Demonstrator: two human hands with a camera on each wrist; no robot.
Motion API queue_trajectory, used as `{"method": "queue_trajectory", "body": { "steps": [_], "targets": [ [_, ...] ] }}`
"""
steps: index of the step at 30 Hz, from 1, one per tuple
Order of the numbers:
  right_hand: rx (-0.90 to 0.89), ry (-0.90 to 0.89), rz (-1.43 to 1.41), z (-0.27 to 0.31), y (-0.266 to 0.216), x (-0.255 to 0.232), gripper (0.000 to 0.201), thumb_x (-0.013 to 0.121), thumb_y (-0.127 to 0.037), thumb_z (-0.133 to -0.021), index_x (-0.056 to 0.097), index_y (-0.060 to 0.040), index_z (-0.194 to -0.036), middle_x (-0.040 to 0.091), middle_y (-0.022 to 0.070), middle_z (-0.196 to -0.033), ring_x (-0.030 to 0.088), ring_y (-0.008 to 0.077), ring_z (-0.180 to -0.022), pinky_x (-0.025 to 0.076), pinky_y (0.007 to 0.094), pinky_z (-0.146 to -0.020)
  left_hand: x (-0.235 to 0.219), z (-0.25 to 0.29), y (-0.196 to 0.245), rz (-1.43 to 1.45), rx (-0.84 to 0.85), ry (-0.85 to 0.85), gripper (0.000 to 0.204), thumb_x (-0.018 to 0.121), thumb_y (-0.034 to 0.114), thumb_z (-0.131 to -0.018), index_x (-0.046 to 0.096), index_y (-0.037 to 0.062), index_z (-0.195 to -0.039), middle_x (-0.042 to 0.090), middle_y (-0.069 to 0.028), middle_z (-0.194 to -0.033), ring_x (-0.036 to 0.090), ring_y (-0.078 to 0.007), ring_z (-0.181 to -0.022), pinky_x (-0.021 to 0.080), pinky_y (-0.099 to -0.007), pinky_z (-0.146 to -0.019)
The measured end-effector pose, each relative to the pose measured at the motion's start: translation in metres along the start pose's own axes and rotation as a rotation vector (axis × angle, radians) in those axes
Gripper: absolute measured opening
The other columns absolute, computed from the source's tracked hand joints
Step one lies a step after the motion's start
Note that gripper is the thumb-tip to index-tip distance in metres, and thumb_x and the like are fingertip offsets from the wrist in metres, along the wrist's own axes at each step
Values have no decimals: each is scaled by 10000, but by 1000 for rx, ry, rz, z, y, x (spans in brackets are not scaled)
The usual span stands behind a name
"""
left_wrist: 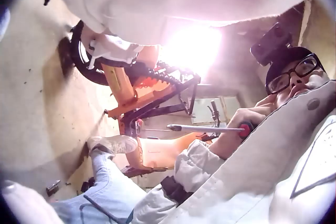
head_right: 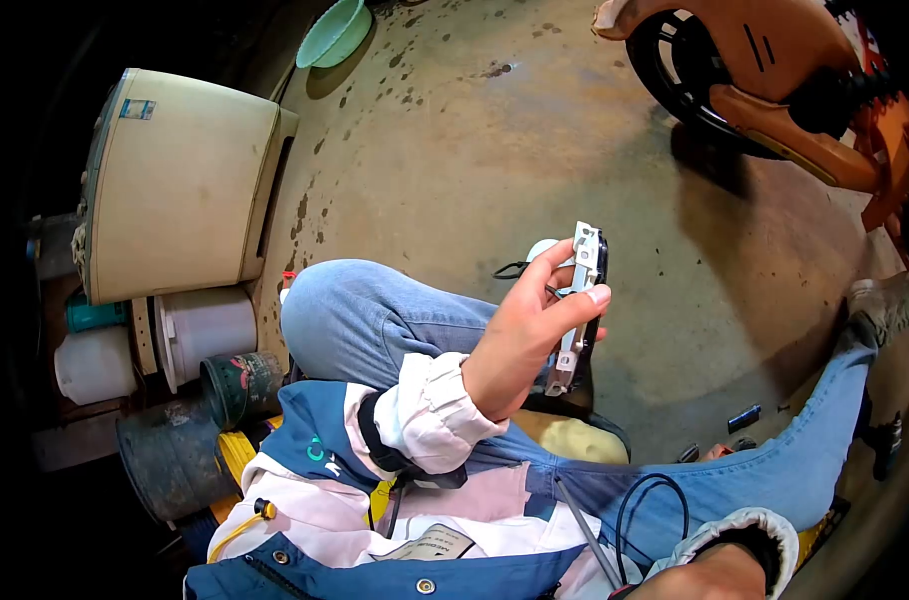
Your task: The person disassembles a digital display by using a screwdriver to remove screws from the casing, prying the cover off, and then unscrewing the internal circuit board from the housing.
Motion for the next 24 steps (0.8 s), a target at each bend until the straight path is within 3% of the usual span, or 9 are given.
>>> {"method": "queue_trajectory", "body": {
  "steps": [5, 11, 12, 14, 15, 16, 17, 21, 24],
  "targets": [
    [-37, 48, -12, 1, -1, -4, 125, 416, 4, -1022, 431, -107, -1076, 653, 138, -686, 523, 143, -461, 398, 243, -400, 0, 0, 0, 5, 1, 7, 659, 684, 226, -954, 353, 14, -1483, 531, -47, -1136, 540, -118, -1002, 515, -312, -876],
    [-26, 32, 3, -4, 1, -4, 126, 416, 11, -1020, 447, -106, -1058, 659, 136, -704, 529, 141, -467, 412, 237, -408, 0, 0, -1, 16, -1, -2, 674, 687, 235, -951, 344, 14, -1488, 524, -53, -1169, 534, -126, -1034, 515, -326, -891],
    [-26, 33, 3, -15, 25, 3, 126, 416, 11, -1020, 447, -106, -1058, 659, 136, -704, 529, 141, -467, 412, 237, -408, 0, 0, -1, 14, 0, -2, 680, 688, 238, -951, 340, 12, -1489, 521, -55, -1180, 533, -129, -1042, 515, -329, -894],
    [-1305, 458, 231, 6, 35, 9, 139, 426, 24, -1001, 455, -104, -1049, 657, 132, -705, 524, 142, -465, 407, 231, -411, 0, 1, 0, 15, -3, -3, 684, 689, 240, -950, 337, 12, -1491, 520, -56, -1184, 534, -130, -1042, 514, -329, -896],
    [-1305, 456, 232, 16, 12, 1, 139, 426, 24, -1001, 455, -104, -1049, 657, 132, -705, 524, 142, -465, 407, 231, -411, 0, 1, 0, 17, -2, -4, 689, 691, 242, -949, 334, 12, -1492, 518, -57, -1189, 535, -130, -1043, 514, -329, -898],
    [-673, 216, 127, 2, -10, -10, 151, 432, 29, -993, 451, -106, -1059, 655, 131, -704, 521, 142, -464, 404, 230, -412, 1, 0, 0, 18, -1, -6, 689, 691, 242, -949, 334, 12, -1492, 518, -57, -1189, 535, -130, -1043, 514, -329, -898],
    [-40, -19, 21, -1, 1, -6, 165, 438, 35, -984, 448, -107, -1069, 653, 130, -702, 518, 143, -463, 402, 229, -414, 0, 0, -1, 18, -5, -4, 698, 693, 241, -948, 329, 7, -1495, 518, -60, -1190, 538, -131, -1041, 513, -328, -899],
    [-10, 42, 19, -3, 1, -7, 193, 447, 43, -977, 440, -110, -1094, 651, 121, -697, 513, 142, -462, 396, 232, -412, 1, 2, 2, 7, -13, 10, 724, 702, 238, -941, 314, -4, -1503, 520, -69, -1185, 549, -132, -1029, 511, -324, -894],
    [-33, -79, 4, -7, -2, -7, 243, 499, 49, -967, 435, -116, -1134, 649, 108, -693, 509, 140, -459, 394, 238, -412, -1, 0, -1, 3, -5, 5, 742, 709, 239, -936, 305, -12, -1506, 522, -73, -1174, 555, -135, -1022, 510, -318, -879]
  ]
}}
Point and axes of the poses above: each hand's wrist, its own z-axis away from the middle knuckle, its own x-axis out of the palm, y = z × x, the point moved 6 cm from there along -z, towards the middle knuckle
